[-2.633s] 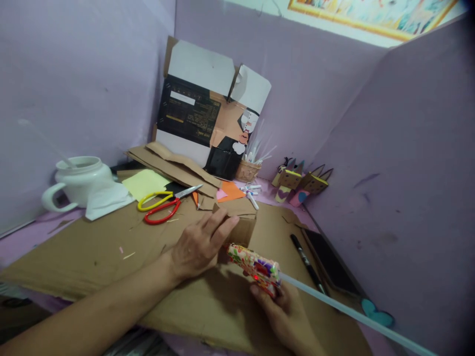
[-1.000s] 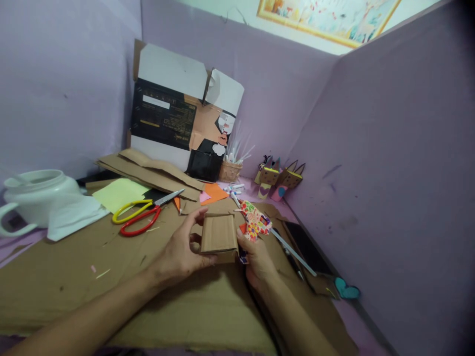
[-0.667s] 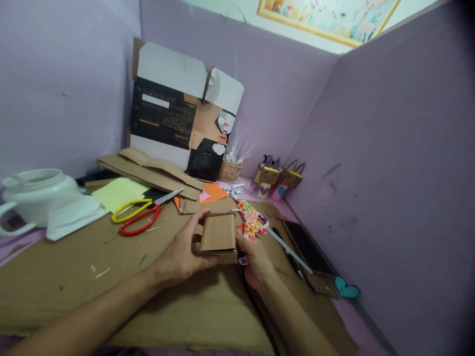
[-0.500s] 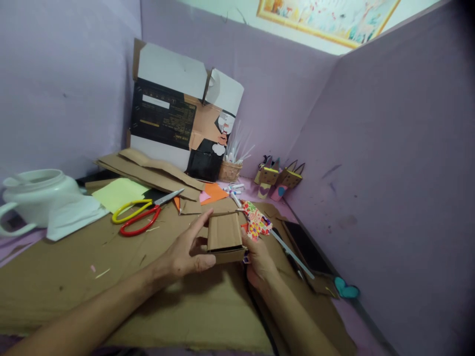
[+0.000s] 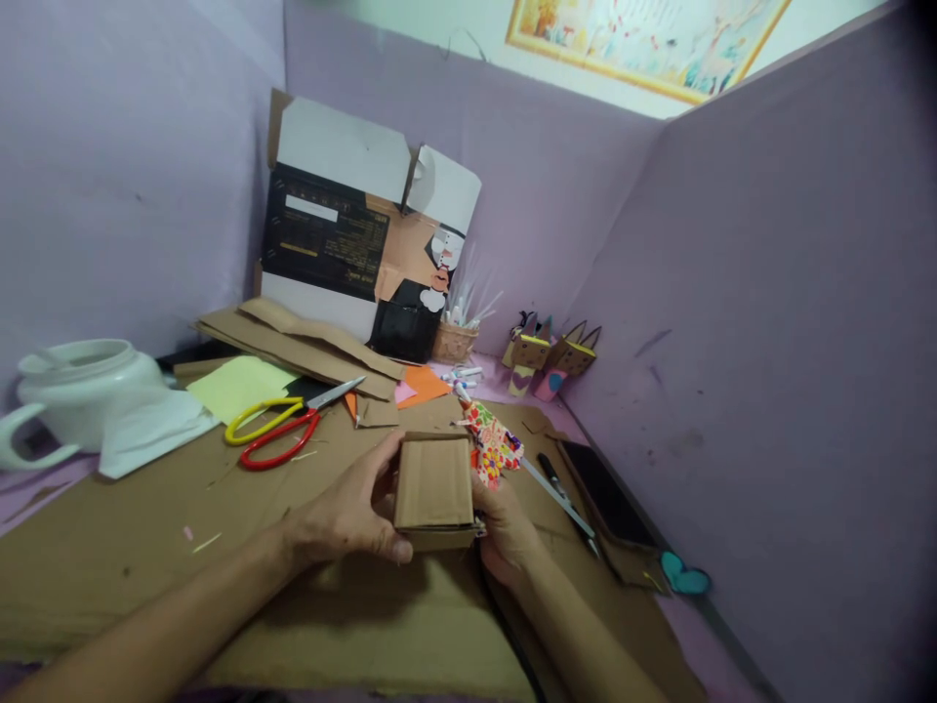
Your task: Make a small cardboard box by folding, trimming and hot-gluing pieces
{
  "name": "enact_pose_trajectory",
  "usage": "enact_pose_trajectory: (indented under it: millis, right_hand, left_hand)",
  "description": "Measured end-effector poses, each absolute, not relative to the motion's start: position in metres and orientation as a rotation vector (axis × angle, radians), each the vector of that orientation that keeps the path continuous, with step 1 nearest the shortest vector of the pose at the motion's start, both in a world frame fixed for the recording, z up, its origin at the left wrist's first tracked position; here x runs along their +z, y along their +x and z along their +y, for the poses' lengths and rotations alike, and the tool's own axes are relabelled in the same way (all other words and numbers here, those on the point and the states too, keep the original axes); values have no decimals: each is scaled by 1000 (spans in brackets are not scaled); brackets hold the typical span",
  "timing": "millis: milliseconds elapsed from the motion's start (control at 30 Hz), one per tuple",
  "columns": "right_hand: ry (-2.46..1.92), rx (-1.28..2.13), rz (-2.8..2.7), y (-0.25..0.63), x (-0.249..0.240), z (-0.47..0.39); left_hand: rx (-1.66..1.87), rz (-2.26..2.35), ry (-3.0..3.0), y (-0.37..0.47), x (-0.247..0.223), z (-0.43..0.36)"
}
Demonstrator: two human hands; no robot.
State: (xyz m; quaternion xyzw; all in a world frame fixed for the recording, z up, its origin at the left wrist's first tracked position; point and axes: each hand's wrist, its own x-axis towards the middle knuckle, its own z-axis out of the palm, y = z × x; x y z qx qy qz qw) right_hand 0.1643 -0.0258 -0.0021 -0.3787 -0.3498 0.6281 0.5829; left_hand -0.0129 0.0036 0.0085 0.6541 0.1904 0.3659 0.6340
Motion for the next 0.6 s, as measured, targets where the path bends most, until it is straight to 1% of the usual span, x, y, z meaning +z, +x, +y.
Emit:
enact_pose_trajectory:
  millis: [233,333,467,600]
  right_hand:
    - [-943,1461,-826,164,-7,-24]
    - [-944,1422,-846,165,-11,-22]
    - [-1002,1311,-894,166,-11,-21]
    - [-1069,1180,-893,166,-9,-19]
  left_hand:
    - [935,621,1711,-11,12,-1]
    - [884,766,1766,-9,17,-5]
    - [791,785,1713,-9,20,-7]
    - [815,826,1893,-12,16,-5]
